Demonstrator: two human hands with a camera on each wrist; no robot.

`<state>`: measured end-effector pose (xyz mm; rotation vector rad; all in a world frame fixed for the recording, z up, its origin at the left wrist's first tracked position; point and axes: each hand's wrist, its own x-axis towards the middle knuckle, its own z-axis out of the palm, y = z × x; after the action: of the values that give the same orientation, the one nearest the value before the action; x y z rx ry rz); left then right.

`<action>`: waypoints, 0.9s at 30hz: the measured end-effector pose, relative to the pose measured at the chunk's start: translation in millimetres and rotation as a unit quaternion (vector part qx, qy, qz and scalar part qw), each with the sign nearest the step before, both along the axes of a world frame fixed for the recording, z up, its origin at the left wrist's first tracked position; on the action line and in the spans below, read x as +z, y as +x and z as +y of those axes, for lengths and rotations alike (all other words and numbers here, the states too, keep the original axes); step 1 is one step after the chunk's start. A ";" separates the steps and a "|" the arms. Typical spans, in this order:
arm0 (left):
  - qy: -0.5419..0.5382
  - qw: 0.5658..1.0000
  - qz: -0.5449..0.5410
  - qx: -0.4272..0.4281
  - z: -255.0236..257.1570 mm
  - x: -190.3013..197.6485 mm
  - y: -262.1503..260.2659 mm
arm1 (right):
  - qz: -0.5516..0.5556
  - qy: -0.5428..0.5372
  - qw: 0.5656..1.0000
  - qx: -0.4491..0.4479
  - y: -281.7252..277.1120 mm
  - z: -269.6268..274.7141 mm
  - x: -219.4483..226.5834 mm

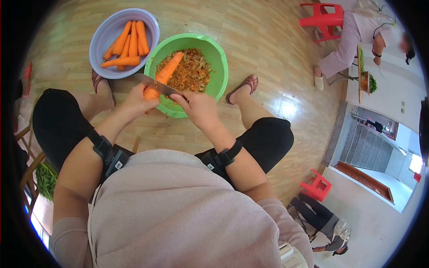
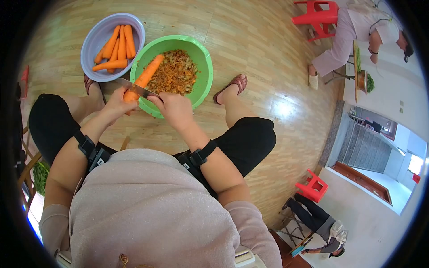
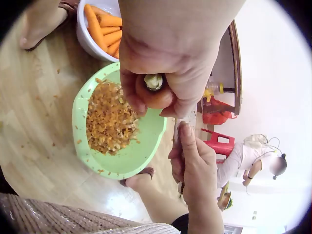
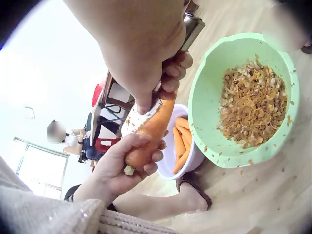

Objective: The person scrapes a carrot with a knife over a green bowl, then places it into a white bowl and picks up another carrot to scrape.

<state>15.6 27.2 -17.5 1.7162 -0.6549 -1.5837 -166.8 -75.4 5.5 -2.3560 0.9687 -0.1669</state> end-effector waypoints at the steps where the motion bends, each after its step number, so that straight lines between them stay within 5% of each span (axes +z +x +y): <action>1: 0.000 1.000 0.000 -0.002 0.0 0.7 -0.2 | 0.002 0.010 1.000 0.005 -0.1 1.5 -0.6; 10: -0.011 0.999 0.029 0.013 0.4 -1.7 2.9 | 0.118 -0.081 0.983 -0.115 -16.8 -32.4 -19.2; 19: 0.003 1.000 0.006 0.001 -0.6 1.3 1.7 | 0.036 0.006 0.999 -0.035 -4.3 -2.7 -8.2; 27: -0.018 0.997 0.066 -0.043 2.6 2.7 2.0 | 0.161 -0.091 0.972 -0.145 -34.7 -49.7 -24.8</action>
<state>17.6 29.8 -14.8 1.5612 -0.6950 -1.7186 -201.4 -125.0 -19.3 -2.4414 1.5125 0.0197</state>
